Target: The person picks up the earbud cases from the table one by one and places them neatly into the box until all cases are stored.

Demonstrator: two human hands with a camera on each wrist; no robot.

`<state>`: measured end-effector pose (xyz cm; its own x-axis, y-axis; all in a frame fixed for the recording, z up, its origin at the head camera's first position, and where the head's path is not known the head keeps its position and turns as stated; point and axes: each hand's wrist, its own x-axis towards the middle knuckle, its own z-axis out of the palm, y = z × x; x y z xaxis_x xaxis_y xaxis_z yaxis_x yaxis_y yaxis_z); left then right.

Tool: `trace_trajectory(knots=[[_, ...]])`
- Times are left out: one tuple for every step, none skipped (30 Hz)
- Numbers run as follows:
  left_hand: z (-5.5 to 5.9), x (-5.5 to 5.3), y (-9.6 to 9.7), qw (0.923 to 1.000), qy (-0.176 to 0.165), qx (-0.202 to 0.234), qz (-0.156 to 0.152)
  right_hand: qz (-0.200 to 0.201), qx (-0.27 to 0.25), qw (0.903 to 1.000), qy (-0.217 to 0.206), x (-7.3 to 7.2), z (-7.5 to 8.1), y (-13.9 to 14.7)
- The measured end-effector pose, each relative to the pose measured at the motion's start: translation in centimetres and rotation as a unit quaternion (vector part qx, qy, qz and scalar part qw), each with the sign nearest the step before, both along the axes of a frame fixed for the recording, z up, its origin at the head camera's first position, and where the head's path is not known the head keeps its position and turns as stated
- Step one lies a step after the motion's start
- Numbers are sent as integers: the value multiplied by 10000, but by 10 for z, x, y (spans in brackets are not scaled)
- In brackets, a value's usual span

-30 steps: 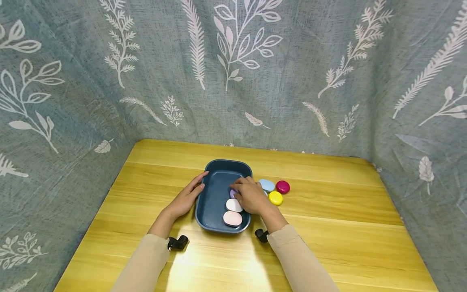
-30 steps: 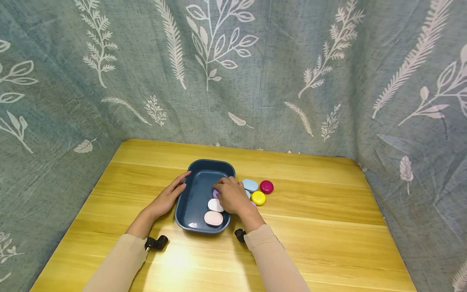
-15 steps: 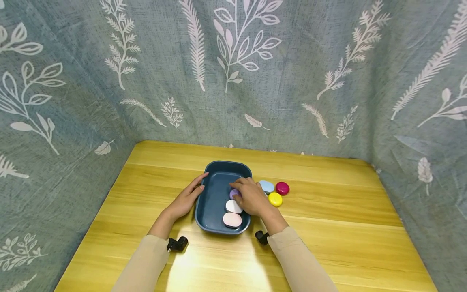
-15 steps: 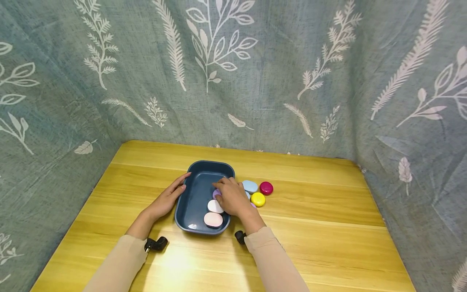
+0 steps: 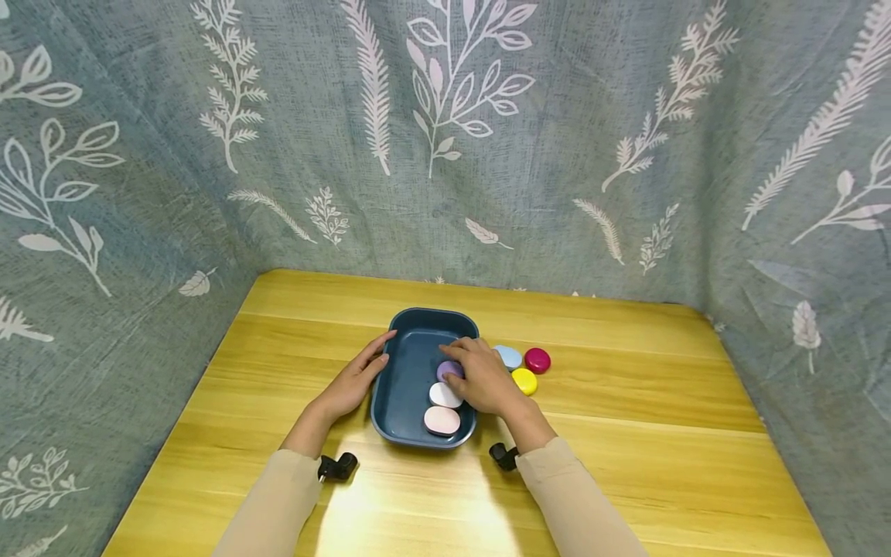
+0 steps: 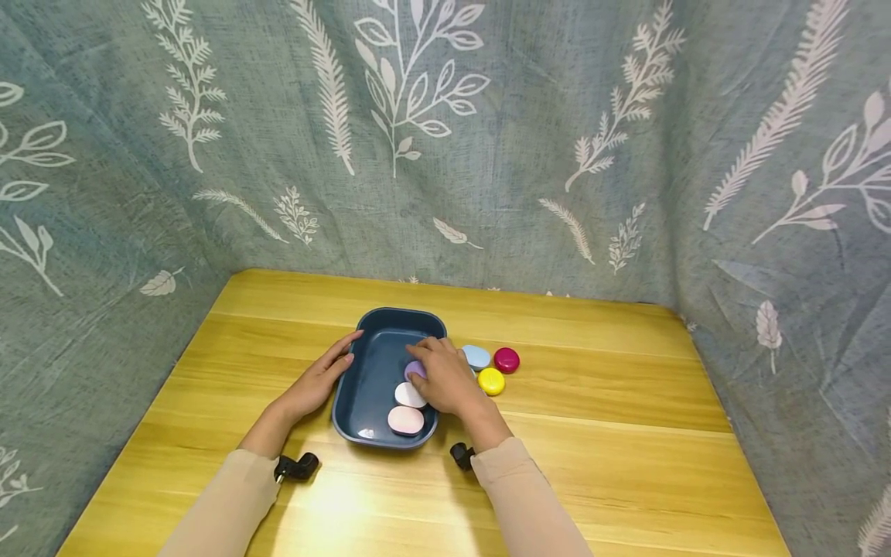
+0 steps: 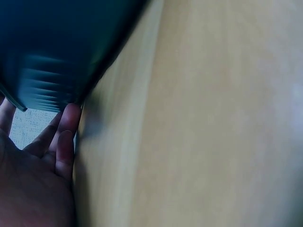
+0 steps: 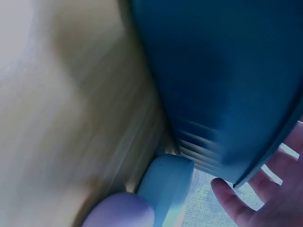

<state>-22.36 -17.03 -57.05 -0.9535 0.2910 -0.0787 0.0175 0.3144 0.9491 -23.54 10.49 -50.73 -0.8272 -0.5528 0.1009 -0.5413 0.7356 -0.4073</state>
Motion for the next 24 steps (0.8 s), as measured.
trace_trajectory(knots=[[0,0,0,10000,-5,0,2,-27,-56,10000,3,0,1,1],[0,1,0,10000,-1,-6,1,-56,-103,9999,5,1,2,2],[0,1,0,10000,-7,-12,-4,-79,-145,9999,11,1,2,2],[0,2,0,10000,-3,-6,-20,-105,-184,9998,16,1,3,3],[0,3,0,10000,-4,-3,-27,-130,-213,9997,4,1,4,4],[0,3,0,10000,2,7,-29,-151,-238,9996,10,1,4,4],[0,3,0,10000,-7,7,-25,-167,-239,9996,20,1,4,5],[0,3,-1,10000,-17,13,-27,-177,-248,9995,17,1,4,6],[0,3,-1,10000,-17,9,-26,-189,-246,9995,14,1,4,6],[1,3,-1,10000,-15,10,-21,-200,-245,9995,17,1,4,7],[1,3,-1,10000,-27,0,-12,-200,-267,9994,27,1,4,8],[1,3,-1,10000,-32,-5,-6,-218,-294,9993,25,1,4,9],[1,3,-1,10000,-46,-15,-6,-221,-324,9992,34,1,5,9],[1,3,-1,10000,-48,-9,-8,-242,-339,9991,27,1,5,10],[1,3,-1,10000,-35,-15,-6,-261,-361,9990,23,2,5,11],[0,3,-1,10000,-32,-17,-9,-272,-373,9989,20,2,6,12],[0,3,-1,10000,-30,-9,0,-283,-380,9989,20,2,6,13],[4,4,0,10000,-47,12,10,-309,-367,9988,10,2,7,14],[3,4,0,10000,-45,25,18,-312,-360,9989,24,3,8,15],[3,3,0,10000,-32,22,44,-334,-354,9988,9,3,8,16],[3,3,0,10000,-27,20,65,-339,-361,9988,25,3,9,17],[3,2,1,10000,-29,20,81,-347,-358,9987,48,3,10,17],[4,2,1,9999,-30,30,100,-353,-373,9987,71,3,11,18],[4,1,2,9999,-31,26,97,-370,-374,9986,88,3,11,19]])
